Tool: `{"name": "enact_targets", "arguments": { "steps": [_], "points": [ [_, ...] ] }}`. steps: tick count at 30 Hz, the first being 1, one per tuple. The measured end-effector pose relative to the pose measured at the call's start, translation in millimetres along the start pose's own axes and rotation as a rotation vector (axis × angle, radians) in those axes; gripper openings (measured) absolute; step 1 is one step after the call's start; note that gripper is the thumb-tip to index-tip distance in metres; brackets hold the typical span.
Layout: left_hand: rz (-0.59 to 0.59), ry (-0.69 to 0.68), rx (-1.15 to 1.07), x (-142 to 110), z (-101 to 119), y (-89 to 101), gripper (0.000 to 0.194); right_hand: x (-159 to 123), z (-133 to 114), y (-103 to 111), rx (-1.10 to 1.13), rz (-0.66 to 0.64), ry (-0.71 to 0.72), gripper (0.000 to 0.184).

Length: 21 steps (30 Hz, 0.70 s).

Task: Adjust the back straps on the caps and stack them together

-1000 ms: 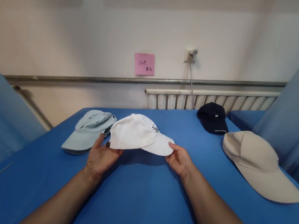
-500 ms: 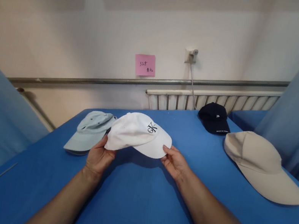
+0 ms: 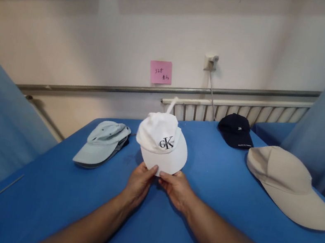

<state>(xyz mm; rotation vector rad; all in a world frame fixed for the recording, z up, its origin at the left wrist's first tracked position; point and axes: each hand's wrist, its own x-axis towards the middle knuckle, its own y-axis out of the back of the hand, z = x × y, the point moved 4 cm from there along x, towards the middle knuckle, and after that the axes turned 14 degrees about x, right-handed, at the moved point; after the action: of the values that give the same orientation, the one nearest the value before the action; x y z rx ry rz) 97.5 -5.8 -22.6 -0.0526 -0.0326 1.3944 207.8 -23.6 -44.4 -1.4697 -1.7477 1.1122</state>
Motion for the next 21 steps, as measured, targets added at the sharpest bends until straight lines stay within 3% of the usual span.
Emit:
{"name": "enact_targets", "arguments": {
  "steps": [2, 4, 6, 8, 11, 13, 17, 21],
  "points": [
    [0.083, -0.048, 0.007, 7, 16, 16.2, 0.039, -6, 6, -6, -0.102, -0.063, -0.099, 0.033],
    [0.172, -0.127, 0.016, 18, 40, 49.7, 0.04, -9, 8, -6, -0.198, -0.098, -0.183, 0.035],
    [0.261, -0.195, 0.017, 30, 65, 96.2, 0.045, -9, 7, -1, -0.272, -0.104, -0.223, 0.037],
    [0.5, -0.333, 0.0, 37, 83, 152.9, 0.045, -7, 5, 4, -0.319, -0.11, -0.24, 0.038],
    [0.793, -0.287, 0.011, 38, 81, 224.3, 0.037, -4, 3, 8, -0.348, -0.129, -0.272, 0.036],
    [0.979, -0.184, 0.046, 32, 69, 256.3, 0.035, -4, 2, 8, -0.347, -0.139, -0.288, 0.035],
    [1.178, -0.013, 0.179, 22, 52, 284.5, 0.029, -3, -4, 11, -0.356, -0.135, -0.29, 0.034],
    [1.227, -0.112, 0.375, 21, 56, 288.2, 0.019, 3, -14, 20, -0.379, -0.098, -0.236, 0.035]
  ]
}}
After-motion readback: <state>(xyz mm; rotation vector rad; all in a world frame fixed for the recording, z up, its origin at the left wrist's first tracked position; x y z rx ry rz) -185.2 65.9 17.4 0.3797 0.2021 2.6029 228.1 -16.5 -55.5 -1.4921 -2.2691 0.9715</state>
